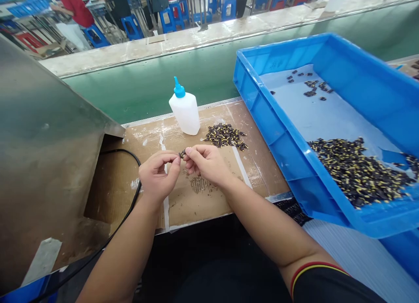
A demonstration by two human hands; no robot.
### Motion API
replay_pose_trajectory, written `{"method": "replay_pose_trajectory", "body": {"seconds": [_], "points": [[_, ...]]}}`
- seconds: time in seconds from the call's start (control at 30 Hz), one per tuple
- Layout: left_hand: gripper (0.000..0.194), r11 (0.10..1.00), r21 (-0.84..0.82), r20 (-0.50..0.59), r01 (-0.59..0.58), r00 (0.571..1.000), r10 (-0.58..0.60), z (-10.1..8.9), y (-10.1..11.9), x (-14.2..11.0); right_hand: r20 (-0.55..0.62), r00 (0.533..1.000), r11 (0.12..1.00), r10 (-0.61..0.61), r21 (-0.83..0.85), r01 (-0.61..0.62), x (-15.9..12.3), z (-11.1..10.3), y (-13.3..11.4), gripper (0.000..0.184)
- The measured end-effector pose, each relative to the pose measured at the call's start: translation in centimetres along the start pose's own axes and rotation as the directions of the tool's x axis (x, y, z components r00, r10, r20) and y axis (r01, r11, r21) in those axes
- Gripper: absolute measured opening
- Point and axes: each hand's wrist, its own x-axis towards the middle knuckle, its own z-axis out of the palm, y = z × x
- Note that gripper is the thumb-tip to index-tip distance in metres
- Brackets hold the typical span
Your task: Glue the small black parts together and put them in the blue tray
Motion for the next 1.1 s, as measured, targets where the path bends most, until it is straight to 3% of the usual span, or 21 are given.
{"method": "replay_pose_trajectory", "body": {"seconds": [0.57, 0.67, 0.77, 0.93, 1.1], "points": [[0.008, 0.998, -0.013, 0.095, 0.061, 0.994, -0.060, -0.08, -0.29, -0.24, -0.016, 0.997, 0.981, -0.076, -0.181, 0.072, -0.17, -0.04, -0.61, 0.050], [0.011, 0.989, -0.071, 0.124, 0.128, 0.985, -0.118, -0.07, -0.31, -0.25, -0.012, 0.993, 0.968, -0.115, -0.227, 0.109, -0.25, 0.02, -0.76, 0.048], [0.017, 0.953, -0.137, 0.148, 0.271, 0.957, -0.251, -0.12, -0.26, -0.11, -0.014, 0.989, 0.952, -0.147, -0.272, 0.137, -0.38, 0.14, -0.89, 0.044], [0.020, 0.839, -0.208, 0.219, 0.502, 0.860, -0.461, -0.09, -0.16, 0.36, -0.030, 0.989, 0.936, -0.145, -0.329, 0.127, -0.42, 0.08, -0.68, 0.041], [0.020, 0.737, -0.307, 0.283, 0.602, 0.797, -0.533, 0.10, -0.26, 0.50, -0.030, 0.989, 0.939, -0.144, -0.321, 0.127, -0.35, -0.08, -0.53, 0.041]]}}
